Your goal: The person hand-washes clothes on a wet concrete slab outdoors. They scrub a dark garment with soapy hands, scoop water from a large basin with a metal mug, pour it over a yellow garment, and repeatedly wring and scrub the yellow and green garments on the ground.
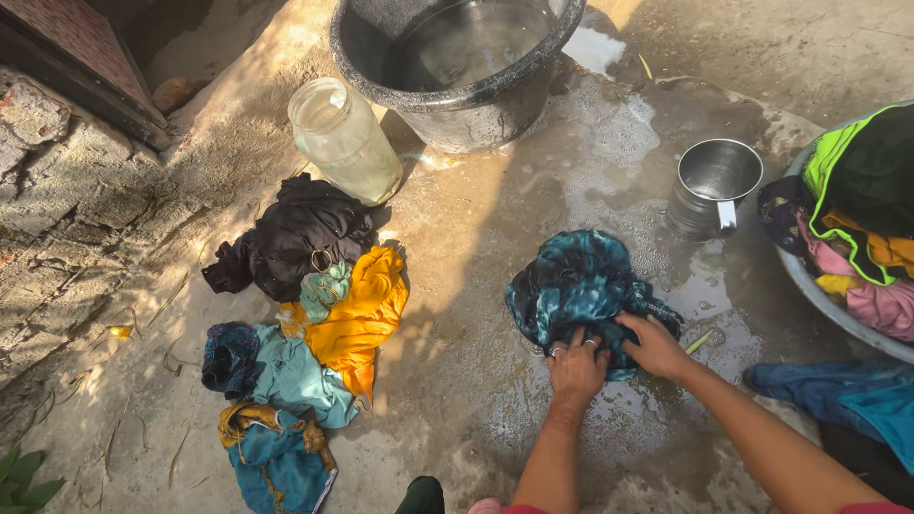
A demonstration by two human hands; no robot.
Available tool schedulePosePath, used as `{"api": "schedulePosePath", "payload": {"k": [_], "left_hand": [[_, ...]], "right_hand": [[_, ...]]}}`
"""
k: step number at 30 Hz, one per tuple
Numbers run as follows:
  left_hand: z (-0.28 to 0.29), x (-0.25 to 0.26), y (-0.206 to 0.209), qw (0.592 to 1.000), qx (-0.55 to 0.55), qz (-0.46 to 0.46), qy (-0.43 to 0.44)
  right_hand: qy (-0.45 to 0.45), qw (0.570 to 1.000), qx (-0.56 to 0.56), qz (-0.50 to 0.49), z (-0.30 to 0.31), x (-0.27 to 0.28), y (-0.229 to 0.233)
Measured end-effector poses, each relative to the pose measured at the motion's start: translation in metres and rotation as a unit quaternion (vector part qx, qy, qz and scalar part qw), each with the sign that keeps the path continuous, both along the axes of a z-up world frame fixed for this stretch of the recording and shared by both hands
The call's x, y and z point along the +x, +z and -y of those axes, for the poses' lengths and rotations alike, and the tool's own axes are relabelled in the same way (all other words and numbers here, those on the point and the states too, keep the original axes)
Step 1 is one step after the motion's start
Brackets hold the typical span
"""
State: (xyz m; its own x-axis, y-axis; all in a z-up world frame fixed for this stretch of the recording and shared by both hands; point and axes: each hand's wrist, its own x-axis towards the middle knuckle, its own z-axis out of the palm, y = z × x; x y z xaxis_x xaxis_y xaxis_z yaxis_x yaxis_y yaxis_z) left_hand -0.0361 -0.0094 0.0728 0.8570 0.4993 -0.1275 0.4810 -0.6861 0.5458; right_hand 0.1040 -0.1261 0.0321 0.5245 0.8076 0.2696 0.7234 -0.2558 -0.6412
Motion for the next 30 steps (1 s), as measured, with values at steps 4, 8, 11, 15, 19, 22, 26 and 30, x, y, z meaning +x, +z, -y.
{"api": "schedulePosePath", "payload": {"k": [4,8,11,15,19,22,26,30], "left_hand": [[-0.002,0.011,-0.015,0.997,-0.006,-0.076,0.001],[-0.016,0.038,0.012,0.989,-0.023,-0.147,0.016],[-0.028,0.041,0.033,0.992,-0.013,-0.091,0.086],[-0.033,0.021,0.042,0.981,0.014,-0.002,0.195],[-0.041,0.020,0.060,0.947,-0.129,0.002,0.293],[-0.035,0.032,0.089,0.819,-0.450,0.049,0.351],[-0.004,0.065,0.145,0.730,-0.606,0.228,0.219],[0.050,0.113,0.205,0.654,-0.686,0.286,0.142]], "right_hand": [[-0.066,0.956,-0.194,-0.208,0.008,0.009,-0.005],[-0.188,0.948,-0.155,-0.205,-0.009,0.001,0.034],[-0.220,0.941,-0.161,-0.201,-0.026,-0.008,0.049],[-0.213,0.898,-0.083,-0.376,-0.032,-0.006,0.036],[-0.135,0.869,0.058,-0.472,-0.035,0.020,0.051],[-0.117,0.829,0.124,-0.532,-0.032,0.025,0.098],[-0.107,0.775,0.234,-0.578,-0.008,0.021,0.189],[-0.119,0.820,0.318,-0.461,0.043,0.039,0.273]]}}
